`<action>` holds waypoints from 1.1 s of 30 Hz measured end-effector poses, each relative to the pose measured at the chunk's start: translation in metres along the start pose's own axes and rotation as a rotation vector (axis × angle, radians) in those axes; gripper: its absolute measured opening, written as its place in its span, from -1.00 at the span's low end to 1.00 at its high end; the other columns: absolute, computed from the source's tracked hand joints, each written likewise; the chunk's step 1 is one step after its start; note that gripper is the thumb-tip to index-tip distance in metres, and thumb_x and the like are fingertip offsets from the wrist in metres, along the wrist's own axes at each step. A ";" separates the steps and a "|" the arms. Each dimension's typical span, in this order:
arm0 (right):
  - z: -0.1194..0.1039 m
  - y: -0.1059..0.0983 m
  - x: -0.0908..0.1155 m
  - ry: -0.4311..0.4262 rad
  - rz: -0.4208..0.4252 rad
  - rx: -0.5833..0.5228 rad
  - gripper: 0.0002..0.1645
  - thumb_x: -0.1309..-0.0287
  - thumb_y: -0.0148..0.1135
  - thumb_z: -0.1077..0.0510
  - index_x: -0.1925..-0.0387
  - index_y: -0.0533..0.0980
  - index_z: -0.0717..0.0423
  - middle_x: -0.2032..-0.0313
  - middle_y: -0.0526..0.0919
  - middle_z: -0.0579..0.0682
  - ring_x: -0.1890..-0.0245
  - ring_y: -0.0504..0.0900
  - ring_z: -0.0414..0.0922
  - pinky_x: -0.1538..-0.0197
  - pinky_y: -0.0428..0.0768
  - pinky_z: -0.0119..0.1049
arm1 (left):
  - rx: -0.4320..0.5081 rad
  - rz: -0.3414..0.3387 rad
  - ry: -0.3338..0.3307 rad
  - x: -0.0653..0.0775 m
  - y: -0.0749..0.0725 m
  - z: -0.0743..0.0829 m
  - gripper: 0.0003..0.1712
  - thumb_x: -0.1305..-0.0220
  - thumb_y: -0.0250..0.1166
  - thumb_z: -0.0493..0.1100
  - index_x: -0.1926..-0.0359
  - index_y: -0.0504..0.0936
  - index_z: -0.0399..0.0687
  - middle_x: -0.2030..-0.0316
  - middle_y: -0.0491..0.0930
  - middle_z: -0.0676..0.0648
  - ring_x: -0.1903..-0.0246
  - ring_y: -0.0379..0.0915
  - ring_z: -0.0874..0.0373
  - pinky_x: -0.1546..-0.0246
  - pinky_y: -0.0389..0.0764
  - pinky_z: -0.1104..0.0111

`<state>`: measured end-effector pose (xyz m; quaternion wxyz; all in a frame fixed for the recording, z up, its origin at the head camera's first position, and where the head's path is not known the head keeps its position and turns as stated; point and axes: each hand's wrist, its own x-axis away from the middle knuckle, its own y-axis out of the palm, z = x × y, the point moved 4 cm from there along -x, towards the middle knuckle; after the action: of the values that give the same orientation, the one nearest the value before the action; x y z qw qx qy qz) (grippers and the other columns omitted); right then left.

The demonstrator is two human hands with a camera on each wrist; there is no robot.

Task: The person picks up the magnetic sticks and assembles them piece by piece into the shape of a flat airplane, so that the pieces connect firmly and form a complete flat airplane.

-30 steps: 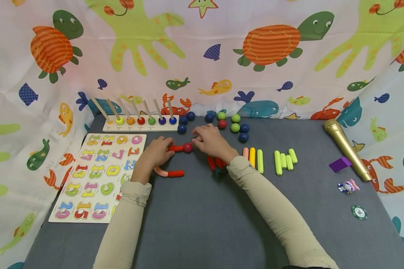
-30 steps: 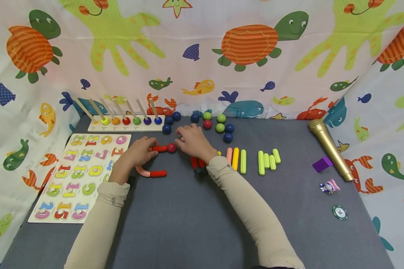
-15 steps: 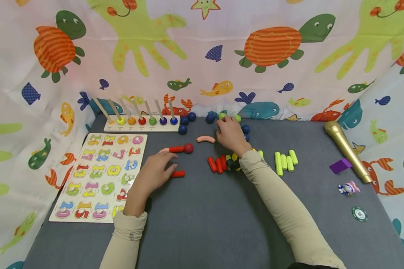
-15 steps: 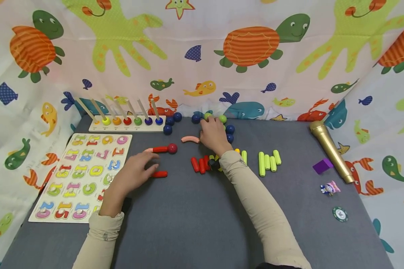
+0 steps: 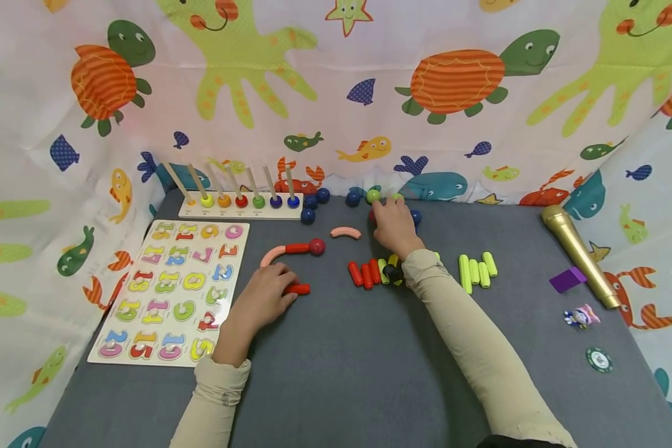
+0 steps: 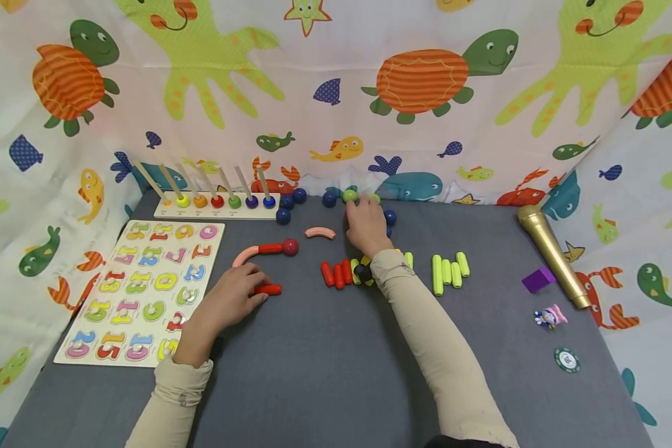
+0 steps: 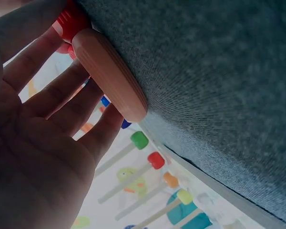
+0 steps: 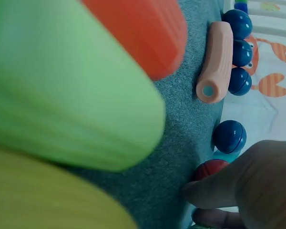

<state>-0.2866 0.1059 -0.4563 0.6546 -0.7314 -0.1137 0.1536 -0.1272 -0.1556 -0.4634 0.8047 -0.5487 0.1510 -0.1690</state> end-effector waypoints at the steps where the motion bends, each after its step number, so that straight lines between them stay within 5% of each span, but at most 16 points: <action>1: 0.001 0.000 0.001 -0.008 -0.004 0.006 -0.56 -0.21 0.39 0.34 -0.12 0.59 0.36 0.03 0.62 0.40 0.00 0.55 0.35 -0.11 0.58 0.20 | 0.001 -0.002 0.000 0.000 0.000 0.000 -0.76 -0.32 0.56 -0.20 0.05 0.78 -0.17 0.06 0.65 -0.17 0.04 0.59 -0.11 -0.13 0.55 -0.10; 6: -0.008 -0.010 0.011 -0.050 -0.014 -0.127 -0.57 -0.31 0.45 0.23 -0.12 0.59 0.37 0.07 0.68 0.32 0.03 0.56 0.28 -0.07 0.55 0.13 | 0.017 -0.004 0.004 0.002 0.001 0.000 -0.75 -0.31 0.57 -0.20 0.04 0.79 -0.16 0.07 0.64 -0.16 0.05 0.58 -0.11 -0.13 0.55 -0.09; 12: -0.046 -0.023 0.036 -0.143 -0.111 -0.347 -0.54 -0.38 0.47 0.09 -0.15 0.63 0.30 0.03 0.70 0.20 0.00 0.50 0.16 -0.09 0.48 0.01 | 0.020 0.012 0.007 0.003 -0.001 0.000 -0.74 -0.32 0.57 -0.20 0.03 0.79 -0.18 0.07 0.67 -0.17 0.05 0.60 -0.12 -0.13 0.56 -0.07; 17: -0.078 -0.020 0.058 -0.311 -0.134 -0.321 -0.49 -0.37 0.49 0.03 -0.17 0.65 0.28 -0.05 0.72 0.18 -0.08 0.54 0.14 -0.25 0.47 0.09 | 0.025 0.035 0.016 0.002 -0.003 -0.001 -0.73 -0.30 0.57 -0.21 0.04 0.79 -0.21 0.09 0.69 -0.19 0.07 0.63 -0.13 -0.12 0.59 -0.06; 22: -0.100 -0.014 0.071 -0.453 -0.140 -0.288 -0.55 -0.36 0.50 -0.01 -0.10 0.68 0.21 0.04 0.73 0.12 -0.02 0.56 0.11 -0.16 0.50 0.06 | 0.028 0.044 0.021 0.001 -0.002 0.000 -0.71 -0.31 0.57 -0.21 0.01 0.77 -0.24 0.07 0.70 -0.21 0.07 0.64 -0.13 -0.12 0.58 -0.08; 33: -0.119 -0.001 0.083 -0.533 -0.190 -0.231 -0.52 -0.34 0.51 -0.08 -0.10 0.69 0.16 0.04 0.71 0.07 0.09 0.49 0.04 0.01 0.49 -0.06 | 0.073 0.043 0.017 0.003 0.000 -0.003 -0.75 -0.35 0.53 -0.24 0.01 0.77 -0.23 0.05 0.70 -0.19 0.02 0.60 -0.15 -0.19 0.53 -0.09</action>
<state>-0.1648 0.0264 -0.4506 0.5256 -0.7211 -0.3659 0.2642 -0.1257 -0.1598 -0.4647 0.8262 -0.5143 0.1635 -0.1618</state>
